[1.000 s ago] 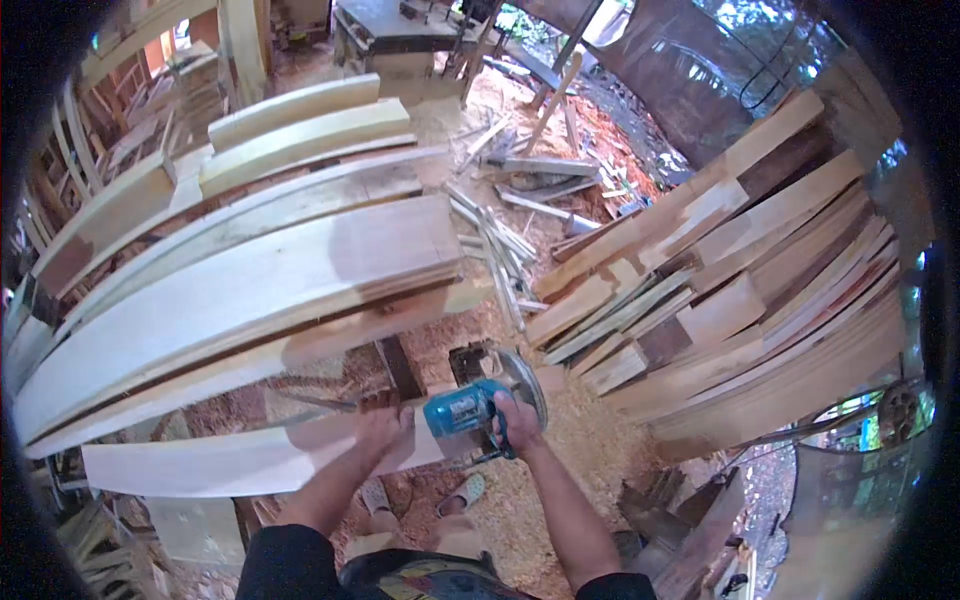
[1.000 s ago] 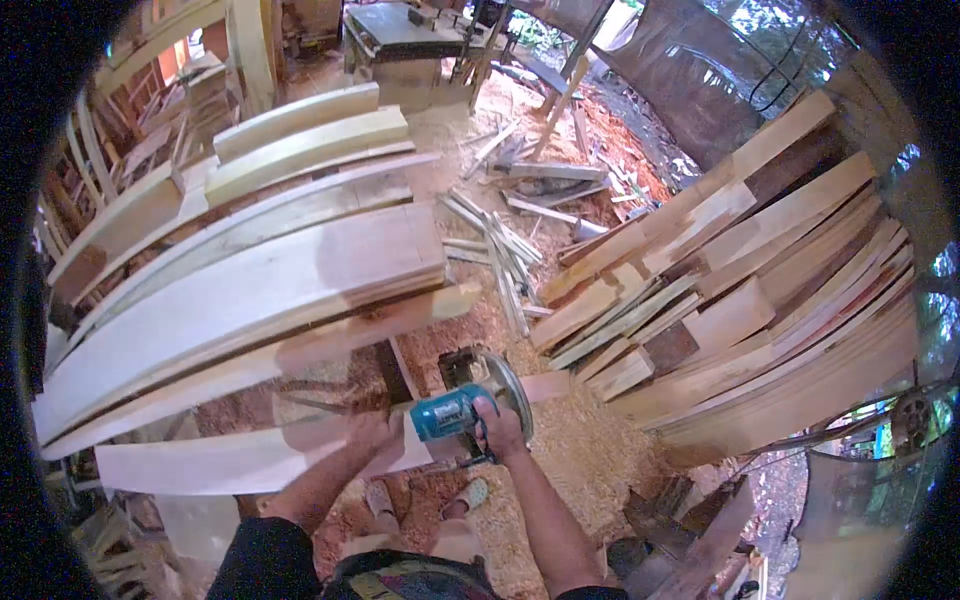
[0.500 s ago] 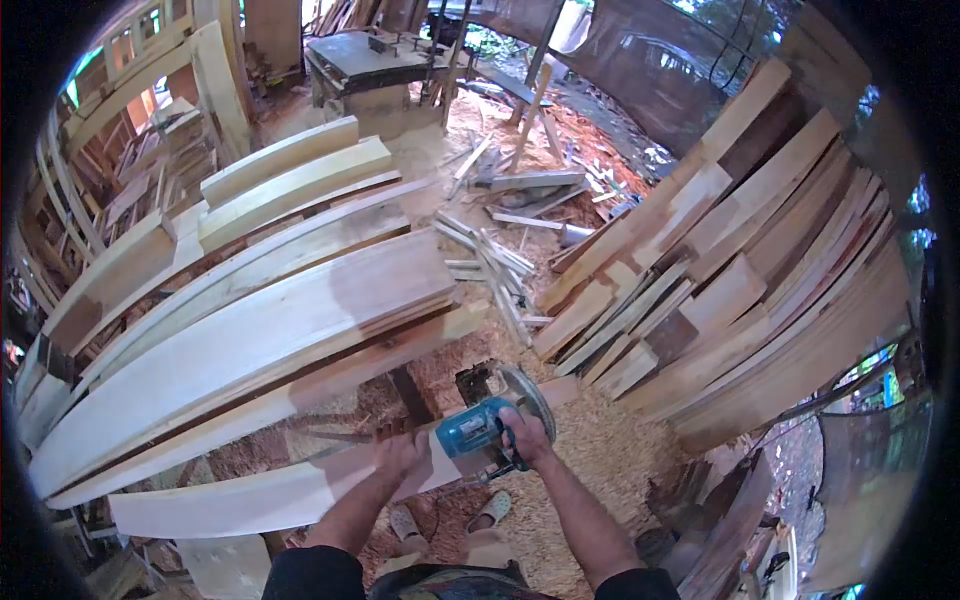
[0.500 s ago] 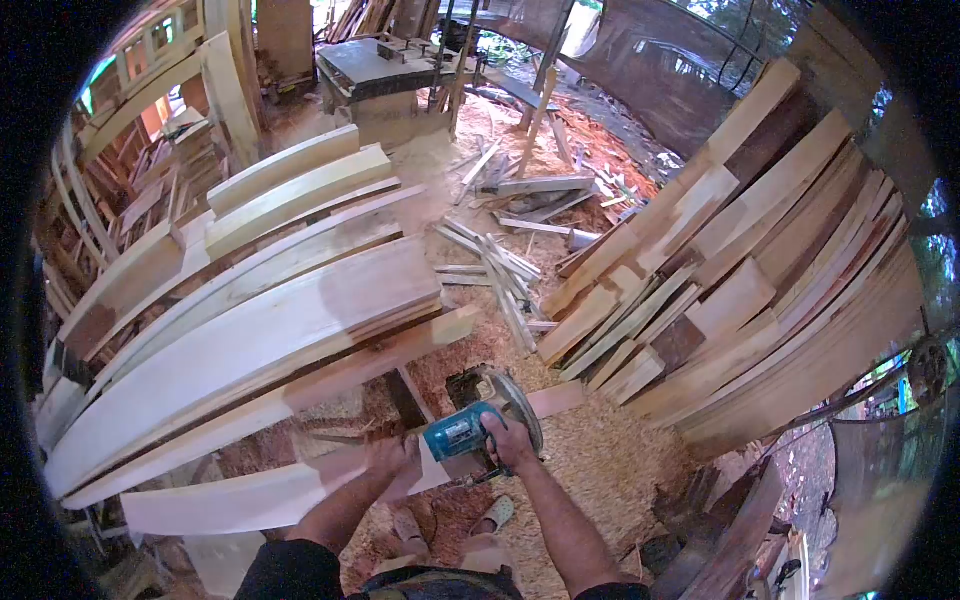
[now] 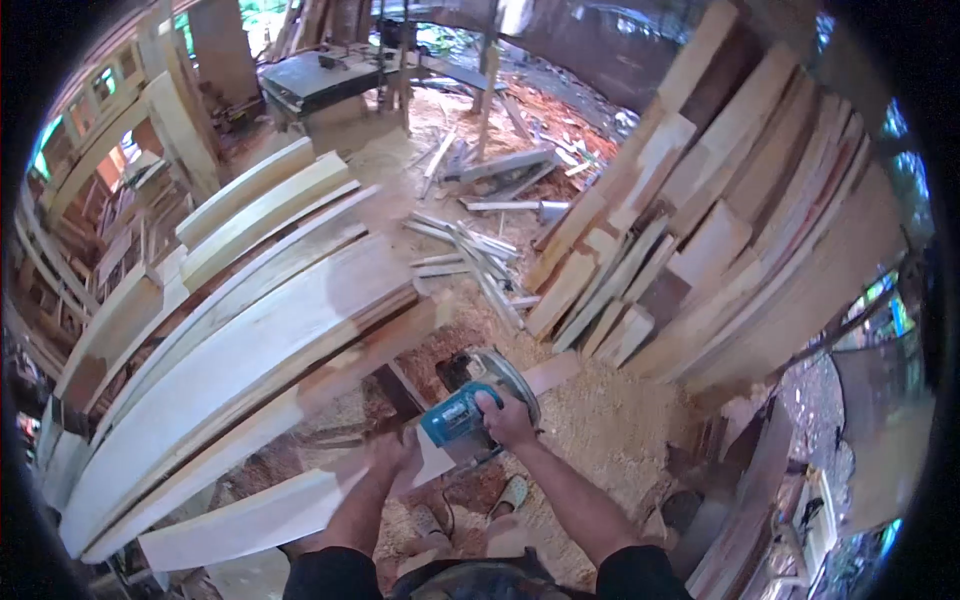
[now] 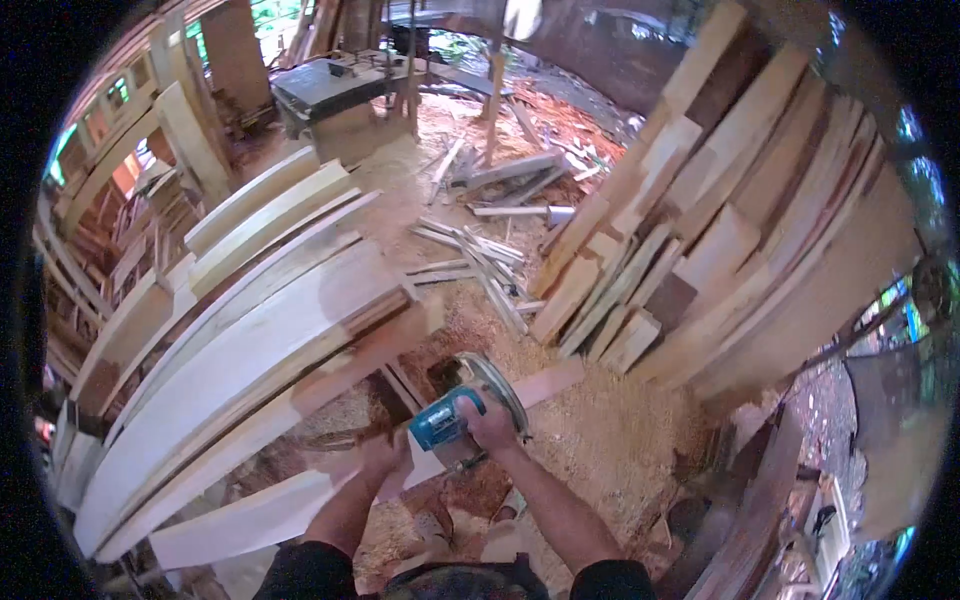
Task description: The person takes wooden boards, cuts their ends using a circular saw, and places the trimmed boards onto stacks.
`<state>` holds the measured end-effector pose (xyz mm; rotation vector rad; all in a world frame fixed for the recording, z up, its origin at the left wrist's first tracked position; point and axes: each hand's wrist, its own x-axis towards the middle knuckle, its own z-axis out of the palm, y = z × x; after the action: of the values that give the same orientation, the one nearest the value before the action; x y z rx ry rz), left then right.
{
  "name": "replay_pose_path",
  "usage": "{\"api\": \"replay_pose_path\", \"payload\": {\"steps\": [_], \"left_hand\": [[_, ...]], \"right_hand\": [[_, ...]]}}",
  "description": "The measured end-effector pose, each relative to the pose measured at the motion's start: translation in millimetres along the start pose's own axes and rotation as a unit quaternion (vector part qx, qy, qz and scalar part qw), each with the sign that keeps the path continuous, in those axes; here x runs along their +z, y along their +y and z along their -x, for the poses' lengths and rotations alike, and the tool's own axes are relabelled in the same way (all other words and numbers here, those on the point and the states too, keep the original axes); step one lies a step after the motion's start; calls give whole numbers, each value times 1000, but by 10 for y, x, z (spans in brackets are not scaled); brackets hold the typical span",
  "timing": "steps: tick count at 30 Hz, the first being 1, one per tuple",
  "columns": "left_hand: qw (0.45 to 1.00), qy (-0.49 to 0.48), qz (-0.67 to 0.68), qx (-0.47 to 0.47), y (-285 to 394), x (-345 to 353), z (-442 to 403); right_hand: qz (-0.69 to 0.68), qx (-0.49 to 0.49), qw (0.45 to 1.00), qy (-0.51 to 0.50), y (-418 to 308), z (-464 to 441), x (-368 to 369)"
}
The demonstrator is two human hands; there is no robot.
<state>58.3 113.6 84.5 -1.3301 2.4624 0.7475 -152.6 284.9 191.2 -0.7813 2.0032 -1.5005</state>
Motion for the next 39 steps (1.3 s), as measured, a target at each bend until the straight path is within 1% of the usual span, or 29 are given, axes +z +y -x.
{"api": "replay_pose_path", "payload": {"steps": [2,3,4,5,6,7,9,12,13,15,17,18,19,20,21,22,23,25,26,27,28,29,30,31,32,33,35,37,39], "left_hand": [[1000,19,-10,7,-93,115,-68],[998,48,-5,28,-246,337,-264],[996,71,-3,47,-277,359,-256],[993,95,-2,65,-317,390,-253],[991,104,-8,82,-152,299,-132],[991,112,-4,78,-111,262,-53],[988,141,6,67,45,201,-11],[988,149,27,20,287,76,-22],[981,194,16,21,426,55,-37],[972,220,-26,-77,167,465,-488],[968,189,-91,-137,297,563,-551],[970,146,-131,-146,670,343,-373],[967,104,-171,-155,961,268,-330],[965,112,-217,-98,720,383,-416],[941,96,-305,-108,661,403,-438],[948,192,-212,-139,-507,920,-914],[963,154,-136,-175,-333,755,-854],[966,226,-71,-104,-156,656,-712],[963,256,-42,-66,-30,588,-628],[974,215,-26,-70,-484,656,-762],[975,198,-42,-92,-757,676,-816],[975,181,-59,-113,-1011,692,-865],[965,190,-107,-148,-951,628,-856],[966,194,-73,-154,-587,533,-737],[966,200,-39,-159,-11,396,-584],[971,188,-47,-141,-470,405,-682],[972,201,29,-117,-780,437,-756],[942,252,195,-104,-386,417,-570],[970,163,133,-120,-381,139,-446]], "right_hand": [[27,-32,997,61,76,124,-175],[34,-39,994,91,144,217,-297],[42,-45,991,122,111,310,-420],[35,-40,989,136,78,453,-697],[34,-19,987,155,194,646,-960],[32,1,984,173,309,850,-1221],[33,43,978,204,673,967,-1588],[35,123,965,230,1179,998,-2005],[45,148,960,234,1361,971,-2137],[105,193,946,237,1817,953,-2304],[160,195,936,246,2357,884,-2390],[191,197,927,254,2610,844,-2483],[215,234,919,234,2810,808,-2534],[221,226,925,211,2997,782,-2583],[226,218,931,188,3197,745,-2624],[229,210,936,166,3377,700,-2656],[235,239,930,154,3568,702,-2641],[245,292,916,123,3867,665,-2577],[241,335,907,87,3955,623,-2586],[235,375,895,51,3978,551,-2615],[226,412,883,12,4052,520,-2620],[228,398,889,9,4199,529,-2598],[238,404,883,-8,4359,542,-2562],[248,408,878,-24,4554,541,-2519],[257,411,874,-42,4738,534,-2474],[256,412,873,-39,4898,549,-2429],[256,416,872,-36,5178,607,-2341],[258,413,871,-68,5356,607,-2329],[261,412,869,-85,5565,617,-2310]]}}
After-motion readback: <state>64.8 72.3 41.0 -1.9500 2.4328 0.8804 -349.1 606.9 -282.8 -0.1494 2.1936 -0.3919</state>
